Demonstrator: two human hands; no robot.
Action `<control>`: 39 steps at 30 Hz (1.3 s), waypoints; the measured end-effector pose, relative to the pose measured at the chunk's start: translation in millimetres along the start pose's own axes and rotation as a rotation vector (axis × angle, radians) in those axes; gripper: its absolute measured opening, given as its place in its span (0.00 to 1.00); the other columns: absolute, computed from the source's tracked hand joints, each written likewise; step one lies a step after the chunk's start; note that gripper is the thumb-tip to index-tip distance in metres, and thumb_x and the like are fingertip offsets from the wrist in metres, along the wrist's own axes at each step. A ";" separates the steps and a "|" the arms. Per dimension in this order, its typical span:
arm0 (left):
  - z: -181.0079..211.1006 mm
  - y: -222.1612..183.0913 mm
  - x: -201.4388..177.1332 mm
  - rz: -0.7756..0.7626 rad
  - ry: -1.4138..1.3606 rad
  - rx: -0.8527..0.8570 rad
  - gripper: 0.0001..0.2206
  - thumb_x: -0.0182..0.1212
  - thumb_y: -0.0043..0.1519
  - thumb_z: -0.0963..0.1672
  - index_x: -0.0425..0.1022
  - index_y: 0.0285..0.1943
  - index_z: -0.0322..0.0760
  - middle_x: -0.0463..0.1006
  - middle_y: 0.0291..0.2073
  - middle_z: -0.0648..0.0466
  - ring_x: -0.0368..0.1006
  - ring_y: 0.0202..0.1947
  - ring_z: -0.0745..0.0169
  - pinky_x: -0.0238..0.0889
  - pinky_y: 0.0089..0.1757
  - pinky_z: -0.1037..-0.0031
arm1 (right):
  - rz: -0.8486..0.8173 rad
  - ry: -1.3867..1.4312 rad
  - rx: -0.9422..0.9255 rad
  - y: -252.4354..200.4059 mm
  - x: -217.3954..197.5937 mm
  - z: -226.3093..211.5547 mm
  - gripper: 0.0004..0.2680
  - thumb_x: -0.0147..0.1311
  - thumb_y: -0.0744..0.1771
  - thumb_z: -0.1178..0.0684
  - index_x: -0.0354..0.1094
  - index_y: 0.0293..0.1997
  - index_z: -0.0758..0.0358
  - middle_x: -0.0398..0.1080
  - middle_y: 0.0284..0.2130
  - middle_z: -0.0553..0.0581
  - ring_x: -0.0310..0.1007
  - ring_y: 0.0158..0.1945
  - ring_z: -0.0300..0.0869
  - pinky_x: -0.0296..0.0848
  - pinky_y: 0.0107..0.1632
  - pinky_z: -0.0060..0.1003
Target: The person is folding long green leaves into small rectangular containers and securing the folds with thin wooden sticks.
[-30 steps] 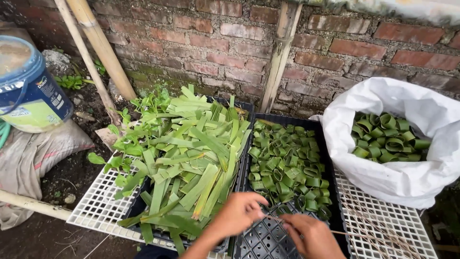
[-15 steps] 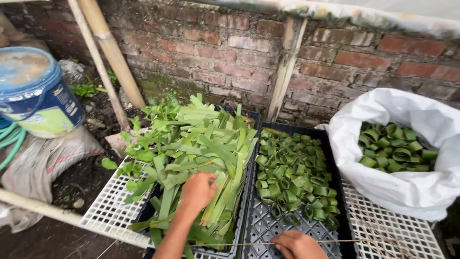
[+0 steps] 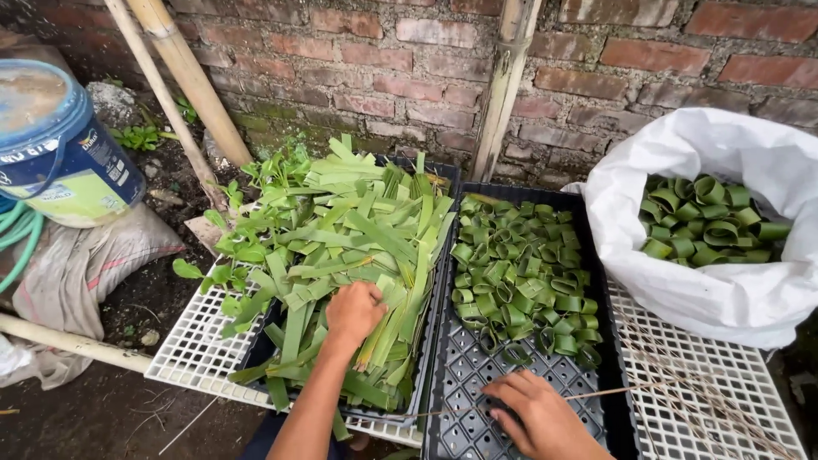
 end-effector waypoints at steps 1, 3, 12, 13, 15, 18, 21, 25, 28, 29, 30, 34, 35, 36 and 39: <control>-0.3 1.7 2.1 -0.005 0.003 0.003 0.05 0.69 0.62 0.47 0.83 0.44 0.51 0.86 0.36 0.63 0.78 0.27 0.73 0.71 0.30 0.82 | 0.001 0.002 0.006 -1.3 -0.8 0.1 0.12 0.50 0.70 0.45 0.74 0.56 0.52 0.76 0.48 0.50 0.75 0.50 0.42 0.75 0.54 0.45; -3.5 4.2 5.7 -0.034 -0.070 -0.033 0.08 0.69 0.62 0.43 0.82 0.49 0.49 0.87 0.43 0.60 0.83 0.34 0.71 0.76 0.32 0.80 | -0.022 -0.023 -0.004 -3.5 -1.1 -2.0 0.12 0.51 0.69 0.45 0.73 0.56 0.53 0.77 0.48 0.49 0.74 0.52 0.43 0.72 0.57 0.45; -7.3 6.2 -19.4 0.018 -0.035 -0.036 0.04 0.64 0.63 0.44 0.84 0.41 0.53 0.87 0.42 0.65 0.83 0.40 0.68 0.78 0.43 0.71 | -0.072 -0.015 0.043 -7.0 1.0 10.1 0.12 0.52 0.69 0.44 0.73 0.56 0.51 0.75 0.49 0.47 0.72 0.53 0.42 0.72 0.56 0.45; -4.6 5.3 -17.2 0.022 -0.037 -0.038 0.04 0.64 0.63 0.44 0.84 0.41 0.53 0.87 0.42 0.65 0.83 0.40 0.68 0.78 0.43 0.71 | -0.072 -0.017 0.039 -5.6 -1.2 9.7 0.12 0.52 0.69 0.44 0.73 0.56 0.51 0.75 0.49 0.47 0.72 0.53 0.42 0.72 0.56 0.45; -6.7 0.9 -6.0 -0.068 0.039 -0.156 0.15 0.69 0.62 0.50 0.78 0.57 0.50 0.84 0.31 0.62 0.72 0.24 0.73 0.66 0.28 0.82 | -0.094 0.021 0.014 -5.2 -3.5 6.4 0.11 0.50 0.70 0.44 0.73 0.54 0.52 0.75 0.48 0.48 0.70 0.45 0.44 0.70 0.48 0.45; -5.2 7.2 -2.5 -0.049 0.017 -0.129 0.19 0.72 0.60 0.47 0.76 0.60 0.52 0.82 0.25 0.62 0.76 0.28 0.70 0.72 0.33 0.73 | -0.121 0.015 0.010 -5.2 7.3 9.9 0.11 0.51 0.70 0.45 0.73 0.55 0.51 0.74 0.49 0.49 0.69 0.49 0.46 0.69 0.48 0.47; 3.6 2.5 -25.4 0.017 -0.248 -0.092 0.06 0.66 0.63 0.42 0.83 0.46 0.49 0.87 0.41 0.59 0.78 0.26 0.72 0.70 0.27 0.82 | -0.213 -0.008 0.090 -1.6 1.1 -2.4 0.11 0.49 0.70 0.45 0.72 0.57 0.50 0.73 0.49 0.47 0.69 0.53 0.43 0.70 0.56 0.46; -1.8 -1.4 -59.5 0.062 -0.609 -0.052 0.08 0.65 0.61 0.44 0.84 0.45 0.38 0.83 0.54 0.51 0.75 0.60 0.53 0.59 0.65 0.53 | -0.177 -0.017 0.067 -4.0 0.7 -3.1 0.11 0.50 0.70 0.45 0.73 0.55 0.50 0.75 0.49 0.46 0.71 0.52 0.42 0.72 0.56 0.45; -10.3 2.3 -68.0 0.055 -0.766 -0.117 0.15 0.67 0.60 0.42 0.80 0.56 0.35 0.84 0.50 0.50 0.78 0.38 0.59 0.73 0.50 0.67 | -0.197 -0.041 0.101 -4.3 4.3 4.2 0.11 0.52 0.70 0.45 0.73 0.56 0.48 0.75 0.49 0.45 0.72 0.54 0.40 0.71 0.60 0.44; -11.8 2.0 -68.5 0.064 -0.804 -0.117 0.14 0.68 0.60 0.42 0.81 0.55 0.34 0.84 0.46 0.50 0.77 0.36 0.60 0.72 0.44 0.70 | -0.179 -0.038 0.078 -3.5 1.4 2.6 0.11 0.51 0.69 0.45 0.73 0.55 0.50 0.75 0.49 0.46 0.72 0.54 0.42 0.71 0.58 0.45; -13.6 2.1 -68.9 0.072 -0.841 -0.117 0.13 0.68 0.60 0.41 0.81 0.53 0.32 0.84 0.42 0.50 0.76 0.34 0.61 0.72 0.38 0.72 | -0.160 -0.035 0.056 -2.5 -1.2 1.0 0.10 0.51 0.69 0.46 0.73 0.54 0.52 0.75 0.48 0.48 0.71 0.53 0.44 0.70 0.57 0.47; -16.3 6.9 -63.9 0.076 -0.932 -0.104 0.07 0.71 0.59 0.39 0.80 0.44 0.36 0.82 0.36 0.52 0.75 0.33 0.66 0.73 0.35 0.77 | -0.194 -0.046 0.089 -1.1 3.1 -0.1 0.11 0.50 0.70 0.45 0.73 0.56 0.51 0.75 0.49 0.47 0.72 0.53 0.42 0.69 0.58 0.46; -16.9 7.6 -62.9 0.077 -0.980 -0.103 0.07 0.71 0.59 0.38 0.80 0.43 0.35 0.81 0.34 0.53 0.75 0.32 0.66 0.73 0.33 0.78 | -0.195 -0.051 0.097 -1.1 4.7 0.5 0.11 0.51 0.70 0.45 0.73 0.56 0.50 0.75 0.49 0.46 0.72 0.53 0.41 0.70 0.58 0.45; -17.4 8.2 -61.9 0.077 -1.027 -0.101 0.07 0.72 0.58 0.37 0.80 0.42 0.35 0.81 0.32 0.53 0.74 0.30 0.67 0.73 0.32 0.79 | -0.196 -0.055 0.106 -1.3 6.1 1.2 0.11 0.51 0.70 0.45 0.73 0.56 0.50 0.75 0.49 0.46 0.72 0.53 0.41 0.71 0.59 0.44; -19.4 8.7 -62.8 0.115 -1.042 -0.128 0.14 0.73 0.56 0.39 0.80 0.50 0.31 0.82 0.36 0.50 0.76 0.31 0.64 0.75 0.32 0.77 | -0.210 -0.063 0.109 -1.2 5.9 0.6 0.11 0.51 0.70 0.45 0.73 0.56 0.50 0.75 0.49 0.45 0.72 0.53 0.40 0.71 0.58 0.44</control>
Point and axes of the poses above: each hand's wrist, its own y-axis towards the middle knuckle, its own x-axis out of the palm, z = x × y, the point moved 6 cm from there along y, towards the middle knuckle
